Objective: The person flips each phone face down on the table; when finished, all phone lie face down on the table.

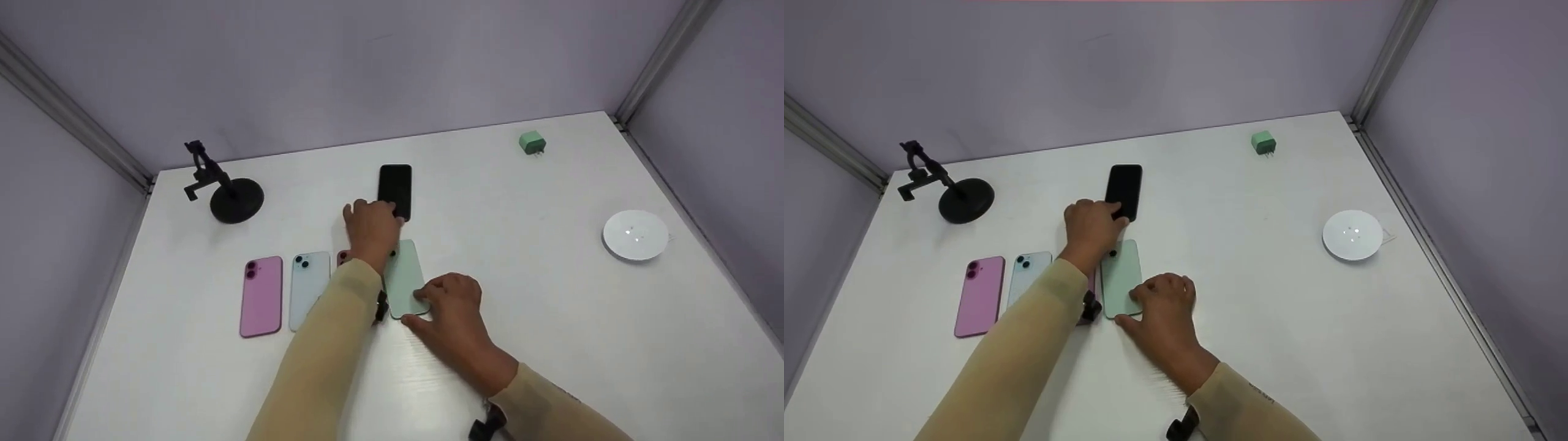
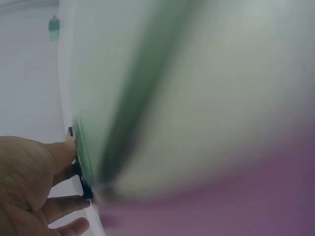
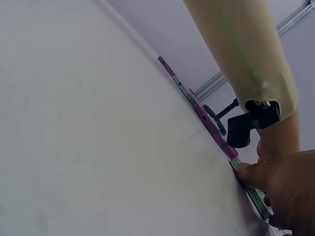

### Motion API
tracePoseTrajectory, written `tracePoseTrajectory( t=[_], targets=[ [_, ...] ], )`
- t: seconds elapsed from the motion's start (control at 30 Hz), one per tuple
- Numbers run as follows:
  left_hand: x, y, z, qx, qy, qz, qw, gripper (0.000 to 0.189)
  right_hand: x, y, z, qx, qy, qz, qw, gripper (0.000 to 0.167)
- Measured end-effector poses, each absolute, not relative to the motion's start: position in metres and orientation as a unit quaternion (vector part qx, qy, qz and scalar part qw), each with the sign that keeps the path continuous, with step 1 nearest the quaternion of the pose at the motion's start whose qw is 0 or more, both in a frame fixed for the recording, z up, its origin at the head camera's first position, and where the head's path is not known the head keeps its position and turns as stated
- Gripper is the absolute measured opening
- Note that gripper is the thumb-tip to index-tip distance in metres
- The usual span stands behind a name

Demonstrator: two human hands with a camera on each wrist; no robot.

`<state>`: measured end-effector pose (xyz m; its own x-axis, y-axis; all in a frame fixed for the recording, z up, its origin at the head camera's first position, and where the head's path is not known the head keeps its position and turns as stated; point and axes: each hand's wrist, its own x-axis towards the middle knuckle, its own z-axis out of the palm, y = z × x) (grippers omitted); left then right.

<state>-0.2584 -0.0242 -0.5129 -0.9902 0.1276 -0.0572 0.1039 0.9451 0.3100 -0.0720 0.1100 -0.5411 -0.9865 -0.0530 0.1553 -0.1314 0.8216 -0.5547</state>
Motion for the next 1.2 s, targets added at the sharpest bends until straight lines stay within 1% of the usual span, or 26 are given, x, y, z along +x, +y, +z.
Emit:
tracePoseTrajectory(
  t=[0.13,0.27,0.4,0.53,0.63,0.73,0.87,0.93,1.0,1.07,1.13,1.2],
  targets=[
    [-0.249,-0.003,-0.515,0.081,0.987,0.131,0.044,0.04,-0.07,0.107,-0.54,0.07,-0.954,0.28,0.074,0.04],
    [-0.239,0.013,-0.511,0.113,0.987,0.101,0.057,0.039,-0.068,0.106,-0.538,0.091,-0.957,0.265,0.079,0.031],
    [-0.226,0.02,-0.507,0.157,0.984,0.07,0.054,0.033,-0.066,0.105,-0.539,0.113,-0.956,0.252,0.093,0.022],
    [-0.212,0.02,-0.505,0.211,0.976,0.037,0.045,0.026,-0.062,0.105,-0.539,0.133,-0.959,0.225,0.106,0.018],
    [-0.202,0.017,-0.505,0.248,0.968,0.019,0.041,0.03,-0.057,0.107,-0.538,0.14,-0.968,0.188,0.093,0.023],
    [-0.192,0.014,-0.505,0.273,0.961,0.01,0.048,0.039,-0.05,0.11,-0.536,0.142,-0.976,0.153,0.059,0.033],
    [-0.179,0.012,-0.503,0.293,0.952,0.017,0.08,0.044,-0.038,0.118,-0.527,0.141,-0.981,0.134,0.017,0.048],
    [-0.172,0.012,-0.502,0.302,0.948,0.021,0.095,0.045,-0.031,0.127,-0.521,0.138,-0.98,0.141,0.012,0.048],
    [-0.163,0.014,-0.501,0.309,0.945,0.024,0.105,0.045,-0.029,0.14,-0.515,0.13,-0.979,0.153,0.029,0.043],
    [-0.154,0.015,-0.501,0.321,0.941,0.019,0.103,0.046,-0.033,0.156,-0.51,0.109,-0.976,0.179,0.053,0.035],
    [-0.145,0.016,-0.502,0.333,0.938,0.011,0.092,0.046,-0.047,0.174,-0.506,0.08,-0.97,0.216,0.074,0.028],
    [-0.138,0.016,-0.503,0.342,0.937,0.004,0.076,0.044,-0.069,0.191,-0.505,0.05,-0.964,0.249,0.074,0.029]
  ],
)
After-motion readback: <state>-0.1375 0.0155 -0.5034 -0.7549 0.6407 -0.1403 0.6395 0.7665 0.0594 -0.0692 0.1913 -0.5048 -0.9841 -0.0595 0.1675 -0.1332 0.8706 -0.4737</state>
